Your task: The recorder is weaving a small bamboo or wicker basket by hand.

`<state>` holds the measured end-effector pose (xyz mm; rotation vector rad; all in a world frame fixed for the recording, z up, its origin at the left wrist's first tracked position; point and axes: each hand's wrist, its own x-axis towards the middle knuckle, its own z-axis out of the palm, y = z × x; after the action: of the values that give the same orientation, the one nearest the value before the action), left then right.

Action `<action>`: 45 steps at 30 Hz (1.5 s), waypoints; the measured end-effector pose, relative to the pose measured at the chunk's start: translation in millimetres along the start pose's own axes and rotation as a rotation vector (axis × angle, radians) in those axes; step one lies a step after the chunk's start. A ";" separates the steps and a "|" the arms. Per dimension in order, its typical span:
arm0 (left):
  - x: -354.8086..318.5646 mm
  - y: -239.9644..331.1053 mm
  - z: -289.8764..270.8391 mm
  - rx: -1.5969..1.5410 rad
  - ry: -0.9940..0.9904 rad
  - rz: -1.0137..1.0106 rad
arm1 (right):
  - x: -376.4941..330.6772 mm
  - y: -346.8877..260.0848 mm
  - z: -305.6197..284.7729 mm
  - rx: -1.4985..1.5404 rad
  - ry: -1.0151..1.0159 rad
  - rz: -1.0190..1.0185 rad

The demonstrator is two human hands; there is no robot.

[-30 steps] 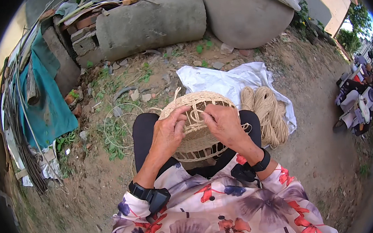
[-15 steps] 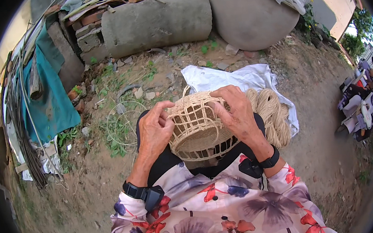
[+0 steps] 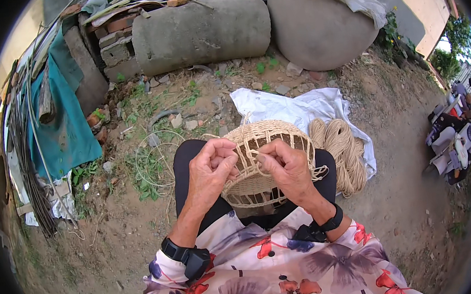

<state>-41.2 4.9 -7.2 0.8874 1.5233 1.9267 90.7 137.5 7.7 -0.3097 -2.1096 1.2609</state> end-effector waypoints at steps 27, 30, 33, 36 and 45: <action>17.8 -40.5 9.0 -0.185 0.005 -0.330 | 33.1 46.0 50.9 -0.807 -0.209 -0.256; 15.7 -54.7 -2.1 -0.098 -0.028 -0.235 | 22.3 25.2 31.3 -0.803 -0.118 -0.410; 8.5 -35.1 13.0 -0.095 0.003 -0.215 | 14.1 17.7 22.8 -0.776 -0.050 -0.315; 4.1 -30.9 20.3 -0.144 0.038 -0.223 | 16.0 29.0 25.2 -0.716 0.010 -0.345; 8.5 7.6 25.9 -0.286 0.051 -0.421 | 11.4 5.4 8.4 -0.285 0.006 -0.400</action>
<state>-27.0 25.8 5.6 0.3615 1.2924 1.7981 76.0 140.1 5.1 -0.0074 -2.2068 0.7297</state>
